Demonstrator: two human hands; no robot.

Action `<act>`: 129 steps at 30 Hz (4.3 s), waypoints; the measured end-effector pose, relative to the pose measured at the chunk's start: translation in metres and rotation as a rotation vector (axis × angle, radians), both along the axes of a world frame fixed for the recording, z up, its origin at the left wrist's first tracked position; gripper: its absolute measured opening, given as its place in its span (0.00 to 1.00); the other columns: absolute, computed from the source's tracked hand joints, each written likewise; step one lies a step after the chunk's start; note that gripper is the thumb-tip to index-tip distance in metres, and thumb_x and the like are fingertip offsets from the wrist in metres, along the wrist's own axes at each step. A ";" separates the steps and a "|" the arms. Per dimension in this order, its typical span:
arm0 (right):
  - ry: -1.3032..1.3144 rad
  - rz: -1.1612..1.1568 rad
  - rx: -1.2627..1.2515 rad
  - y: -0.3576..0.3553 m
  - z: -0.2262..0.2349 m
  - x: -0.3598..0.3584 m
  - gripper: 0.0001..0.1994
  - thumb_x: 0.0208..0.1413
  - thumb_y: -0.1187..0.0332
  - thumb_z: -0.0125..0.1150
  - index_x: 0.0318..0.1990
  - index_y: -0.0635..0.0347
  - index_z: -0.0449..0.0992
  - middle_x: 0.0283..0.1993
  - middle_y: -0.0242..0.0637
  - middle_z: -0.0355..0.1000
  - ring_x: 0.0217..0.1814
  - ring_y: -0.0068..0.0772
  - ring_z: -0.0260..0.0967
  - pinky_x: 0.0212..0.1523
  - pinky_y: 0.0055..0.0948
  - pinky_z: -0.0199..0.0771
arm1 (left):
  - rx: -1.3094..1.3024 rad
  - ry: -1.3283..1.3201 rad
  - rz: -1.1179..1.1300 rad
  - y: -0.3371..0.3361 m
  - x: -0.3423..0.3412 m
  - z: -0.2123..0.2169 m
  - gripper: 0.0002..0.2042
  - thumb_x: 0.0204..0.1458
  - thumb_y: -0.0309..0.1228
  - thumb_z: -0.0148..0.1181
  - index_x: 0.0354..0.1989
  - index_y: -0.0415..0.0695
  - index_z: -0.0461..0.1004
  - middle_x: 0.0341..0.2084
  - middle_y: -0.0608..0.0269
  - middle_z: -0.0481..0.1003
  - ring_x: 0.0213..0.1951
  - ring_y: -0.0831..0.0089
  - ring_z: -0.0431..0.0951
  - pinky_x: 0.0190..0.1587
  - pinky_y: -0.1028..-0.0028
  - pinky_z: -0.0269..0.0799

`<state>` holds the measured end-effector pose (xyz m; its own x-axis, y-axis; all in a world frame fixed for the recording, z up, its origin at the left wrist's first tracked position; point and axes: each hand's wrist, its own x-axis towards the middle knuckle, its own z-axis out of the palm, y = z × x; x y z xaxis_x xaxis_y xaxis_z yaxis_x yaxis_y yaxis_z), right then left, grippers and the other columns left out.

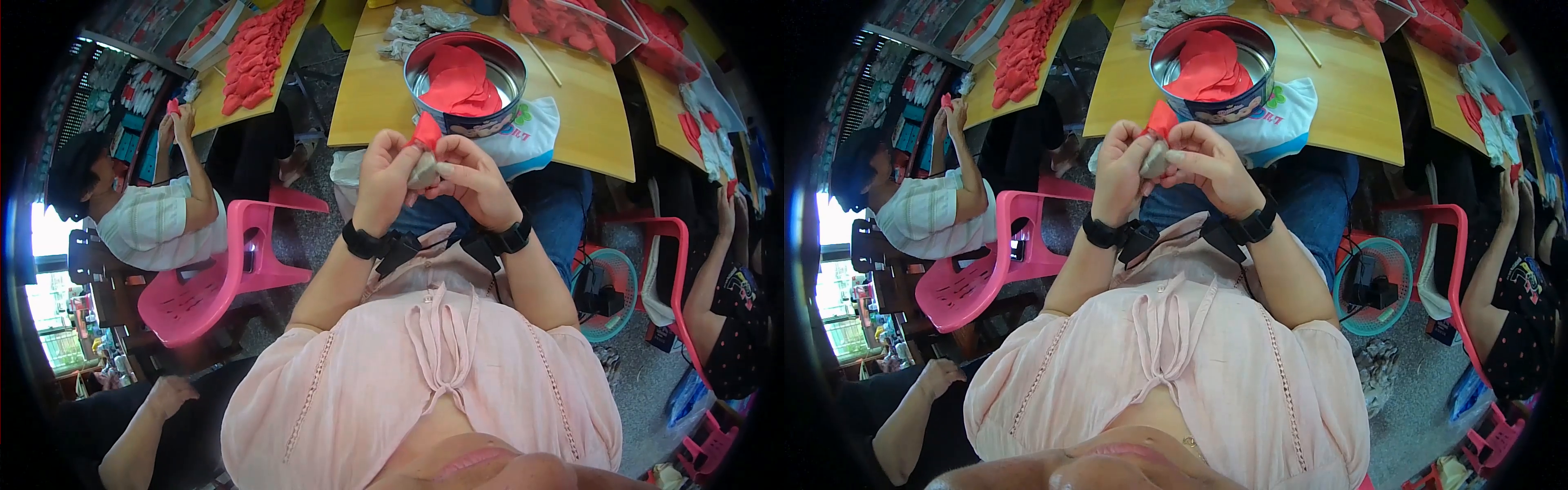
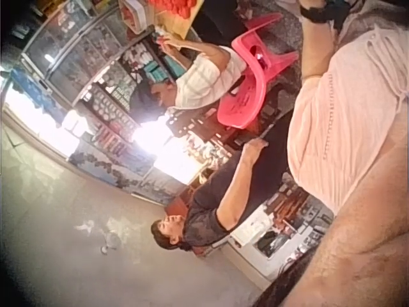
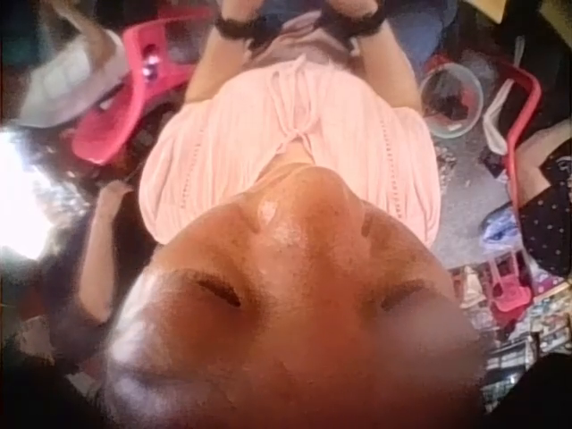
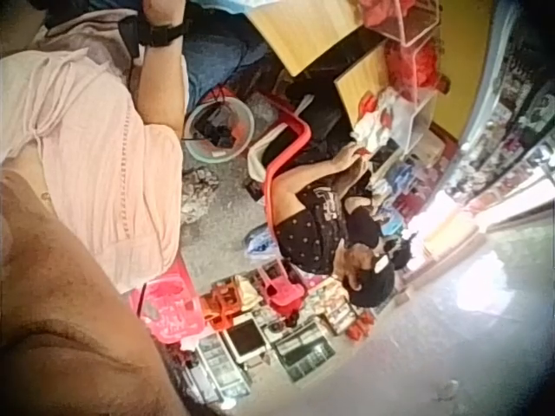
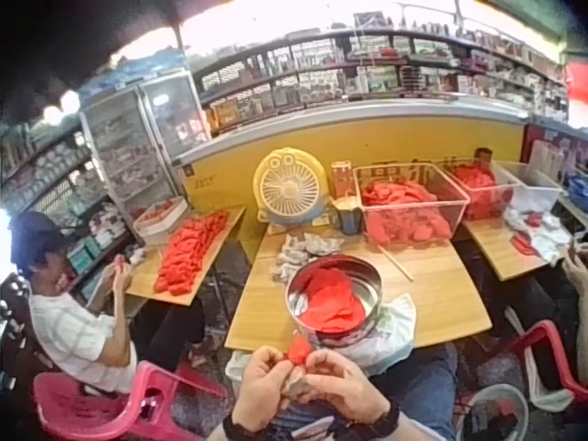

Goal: Folding and assembling small red fabric pieces, possibly with a small insert, into decorative shapes.

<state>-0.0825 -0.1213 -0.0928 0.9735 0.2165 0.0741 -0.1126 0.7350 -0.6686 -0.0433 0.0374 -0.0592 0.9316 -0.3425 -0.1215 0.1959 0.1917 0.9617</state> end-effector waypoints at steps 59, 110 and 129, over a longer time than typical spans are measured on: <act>-0.200 -0.064 -0.558 0.011 0.005 -0.010 0.07 0.62 0.68 0.58 0.36 0.61 0.69 0.28 0.25 0.66 0.24 0.13 0.62 0.24 0.15 0.64 | 0.111 -0.248 0.083 0.017 0.012 -0.017 0.06 0.54 0.26 0.57 0.38 0.40 0.69 0.27 0.65 0.74 0.23 0.82 0.73 0.23 0.83 0.67; -0.280 -0.187 -0.534 0.011 0.009 -0.017 0.05 0.61 0.71 0.57 0.41 0.62 0.69 0.31 0.27 0.67 0.27 0.13 0.64 0.27 0.15 0.66 | -0.074 0.138 -0.267 0.024 -0.004 0.025 0.15 0.52 0.32 0.64 0.42 0.42 0.65 0.27 0.67 0.72 0.23 0.83 0.71 0.20 0.82 0.62; -0.202 -0.211 -0.520 0.011 0.004 -0.011 0.05 0.62 0.70 0.55 0.37 0.61 0.68 0.28 0.28 0.67 0.25 0.15 0.63 0.25 0.16 0.64 | -0.266 0.312 -0.150 0.020 0.002 0.030 0.17 0.55 0.24 0.55 0.52 0.35 0.64 0.36 0.54 0.75 0.28 0.70 0.80 0.27 0.79 0.77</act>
<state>-0.0937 -0.1098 -0.0890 0.9772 0.0772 0.1980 0.1668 0.2984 -0.9397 -0.0417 0.0571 -0.0296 0.8021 -0.5283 -0.2785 0.5135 0.3720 0.7733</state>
